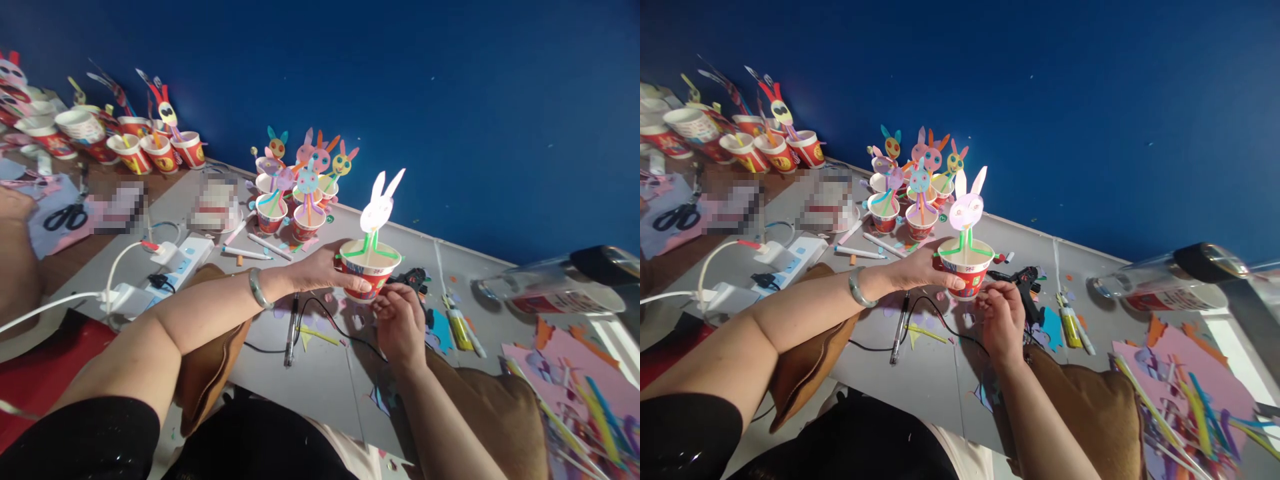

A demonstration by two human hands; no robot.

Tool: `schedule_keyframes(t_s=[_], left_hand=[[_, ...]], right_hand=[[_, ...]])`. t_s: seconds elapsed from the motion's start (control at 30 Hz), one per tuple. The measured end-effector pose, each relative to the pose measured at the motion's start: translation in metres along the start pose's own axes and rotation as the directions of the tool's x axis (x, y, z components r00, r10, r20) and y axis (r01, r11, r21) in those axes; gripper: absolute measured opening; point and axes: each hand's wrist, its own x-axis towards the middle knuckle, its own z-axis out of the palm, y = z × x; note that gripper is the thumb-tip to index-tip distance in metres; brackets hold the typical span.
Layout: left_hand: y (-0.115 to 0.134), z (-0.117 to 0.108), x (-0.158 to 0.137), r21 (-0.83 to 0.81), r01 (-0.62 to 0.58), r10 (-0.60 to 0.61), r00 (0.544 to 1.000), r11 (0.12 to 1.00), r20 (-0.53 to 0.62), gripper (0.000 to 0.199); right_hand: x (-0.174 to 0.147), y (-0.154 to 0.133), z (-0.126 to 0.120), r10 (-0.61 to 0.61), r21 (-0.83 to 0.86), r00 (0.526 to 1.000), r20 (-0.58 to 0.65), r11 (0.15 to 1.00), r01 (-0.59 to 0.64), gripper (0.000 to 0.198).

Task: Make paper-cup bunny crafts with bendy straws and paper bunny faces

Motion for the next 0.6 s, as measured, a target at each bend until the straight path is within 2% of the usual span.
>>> schedule_keyframes(t_s=[0.07, 0.13, 0.2, 0.27, 0.4, 0.6], left_hand=[[0.0, 0.0, -0.001, 0.046, 0.016, -0.017, 1.0, 0.999, 0.023, 0.06], [0.001, 0.001, -0.003, 0.088, 0.06, -0.064, 0.997, 0.994, 0.052, 0.063], [0.002, 0.002, -0.004, 0.113, 0.112, -0.121, 0.99, 0.987, 0.076, 0.067], [0.001, 0.003, -0.005, 0.127, 0.144, -0.157, 0.983, 0.981, 0.094, 0.071], [-0.007, 0.0, -0.004, 0.151, 0.159, -0.176, 0.978, 0.976, 0.109, 0.078], [-0.012, -0.007, -0.001, 0.151, 0.146, -0.171, 0.97, 0.978, 0.17, 0.074]], right_hand=[[-0.001, -0.001, -0.003, -0.139, -0.023, 0.99, 0.009, 0.99, 0.139, 0.034], [-0.003, -0.001, -0.004, -0.245, -0.081, 0.967, 0.076, 0.965, 0.251, 0.053], [-0.007, 0.0, -0.003, -0.297, -0.161, 0.946, 0.126, 0.935, 0.315, 0.069], [-0.01, 0.001, 0.0, -0.318, -0.239, 0.94, 0.126, 0.91, 0.34, 0.077], [-0.011, 0.004, 0.002, -0.318, -0.349, 0.942, 0.11, 0.875, 0.336, 0.071], [-0.01, 0.007, -0.003, -0.359, -0.436, 0.916, 0.18, 0.805, 0.402, 0.058]])
